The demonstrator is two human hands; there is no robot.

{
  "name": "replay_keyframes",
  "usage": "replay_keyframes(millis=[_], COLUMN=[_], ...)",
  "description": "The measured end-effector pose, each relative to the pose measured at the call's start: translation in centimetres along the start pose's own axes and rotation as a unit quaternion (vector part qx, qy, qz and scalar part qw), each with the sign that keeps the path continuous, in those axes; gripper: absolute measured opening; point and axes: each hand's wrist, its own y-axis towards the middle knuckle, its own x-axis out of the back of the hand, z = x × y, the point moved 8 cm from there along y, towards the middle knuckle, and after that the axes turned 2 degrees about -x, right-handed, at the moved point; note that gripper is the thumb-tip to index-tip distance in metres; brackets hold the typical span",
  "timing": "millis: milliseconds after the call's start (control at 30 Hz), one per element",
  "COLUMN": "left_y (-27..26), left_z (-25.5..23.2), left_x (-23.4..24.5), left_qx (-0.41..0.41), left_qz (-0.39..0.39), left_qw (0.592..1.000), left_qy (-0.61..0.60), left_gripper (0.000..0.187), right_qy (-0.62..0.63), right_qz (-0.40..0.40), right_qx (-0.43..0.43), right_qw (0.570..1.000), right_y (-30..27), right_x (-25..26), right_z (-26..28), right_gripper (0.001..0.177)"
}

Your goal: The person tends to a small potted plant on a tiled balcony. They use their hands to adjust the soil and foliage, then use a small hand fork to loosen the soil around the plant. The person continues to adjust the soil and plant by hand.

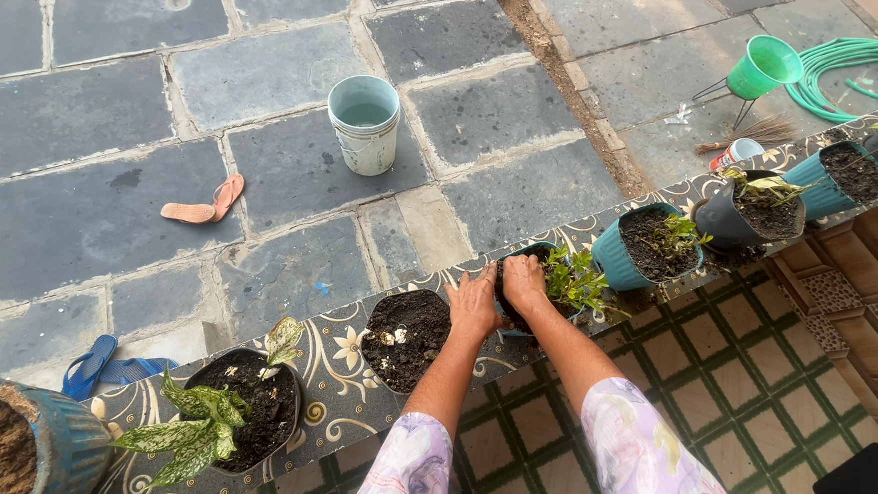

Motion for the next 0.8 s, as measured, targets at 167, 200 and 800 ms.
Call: replay_keyframes(millis=[167, 200, 800], left_y=[0.8, 0.6, -0.1], left_z=[0.3, 0.3, 0.3], left_x=[-1.0, -0.8, -0.5], left_qx=[-0.01, -0.009, -0.001], left_qz=[-0.015, -0.012, -0.003], left_qw=[1.0, 1.0, 1.0], left_qy=[0.011, 0.006, -0.007], left_gripper=[0.131, 0.131, 0.134], right_qy=[0.057, 0.092, 0.234], right_qz=[0.003, 0.016, -0.057], right_qx=[0.034, 0.024, 0.098], right_qw=[0.998, 0.995, 0.966], right_y=[-0.7, -1.1, -6.3], right_x=[1.0, 1.0, 8.0], right_z=[0.2, -0.1, 0.4], right_gripper=[0.029, 0.031, 0.044])
